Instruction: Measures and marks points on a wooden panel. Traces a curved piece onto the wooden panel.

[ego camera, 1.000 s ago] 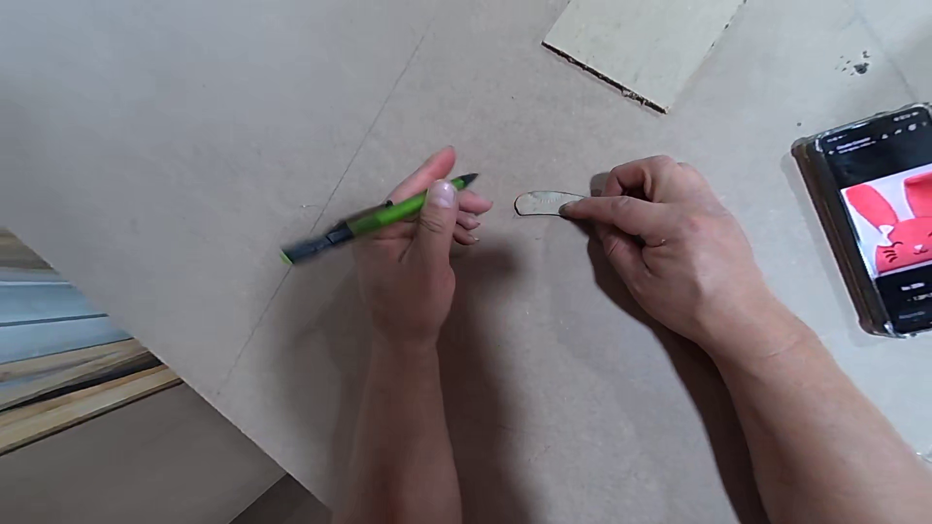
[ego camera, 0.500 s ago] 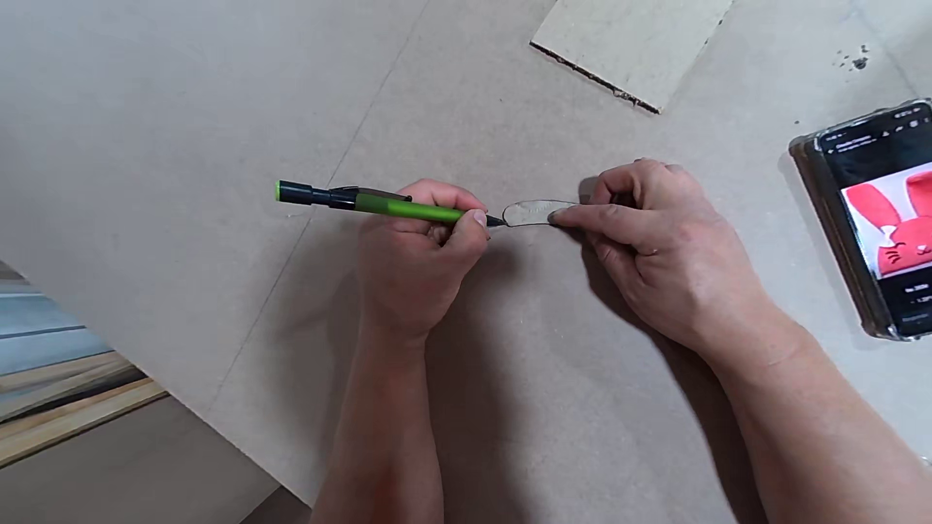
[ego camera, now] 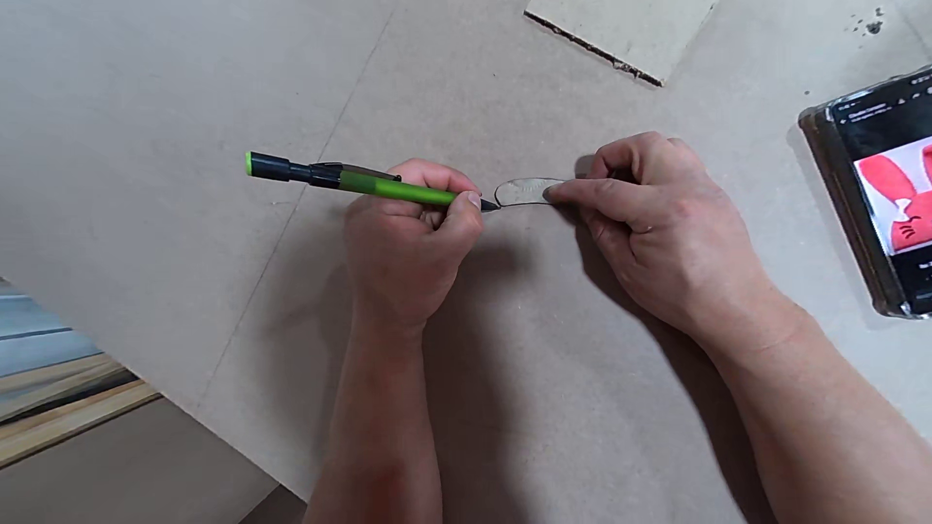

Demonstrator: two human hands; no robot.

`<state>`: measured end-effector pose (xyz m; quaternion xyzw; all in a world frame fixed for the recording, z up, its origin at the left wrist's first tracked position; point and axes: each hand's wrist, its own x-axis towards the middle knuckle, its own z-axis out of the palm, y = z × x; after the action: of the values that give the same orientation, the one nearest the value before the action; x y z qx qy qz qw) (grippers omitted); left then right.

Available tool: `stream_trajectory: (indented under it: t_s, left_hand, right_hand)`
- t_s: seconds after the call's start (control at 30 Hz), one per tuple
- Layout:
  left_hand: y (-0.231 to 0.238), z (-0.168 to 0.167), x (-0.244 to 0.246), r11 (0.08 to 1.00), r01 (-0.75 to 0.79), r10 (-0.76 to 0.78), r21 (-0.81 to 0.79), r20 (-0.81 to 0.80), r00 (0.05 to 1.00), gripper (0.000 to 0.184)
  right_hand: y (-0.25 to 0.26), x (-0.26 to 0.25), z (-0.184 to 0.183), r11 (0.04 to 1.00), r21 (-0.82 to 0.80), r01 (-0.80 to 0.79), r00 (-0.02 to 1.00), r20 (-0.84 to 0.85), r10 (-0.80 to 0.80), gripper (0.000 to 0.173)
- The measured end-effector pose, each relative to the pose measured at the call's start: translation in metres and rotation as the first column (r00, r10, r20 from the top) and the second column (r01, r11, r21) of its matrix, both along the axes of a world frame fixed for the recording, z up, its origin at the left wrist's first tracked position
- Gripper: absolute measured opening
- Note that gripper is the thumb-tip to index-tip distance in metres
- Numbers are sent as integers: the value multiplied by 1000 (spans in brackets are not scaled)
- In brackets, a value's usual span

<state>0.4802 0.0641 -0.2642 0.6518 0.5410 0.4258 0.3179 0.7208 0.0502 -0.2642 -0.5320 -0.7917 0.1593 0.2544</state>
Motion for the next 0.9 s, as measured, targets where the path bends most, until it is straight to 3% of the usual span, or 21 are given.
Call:
stream_trajectory:
  t_s: [0.9]
  left_hand:
    - [-1, 1, 3, 1000, 5, -5, 10, 12, 1000, 8]
  right_hand:
    - [0, 0, 1, 1000, 3, 8, 1000, -9, -8, 30]
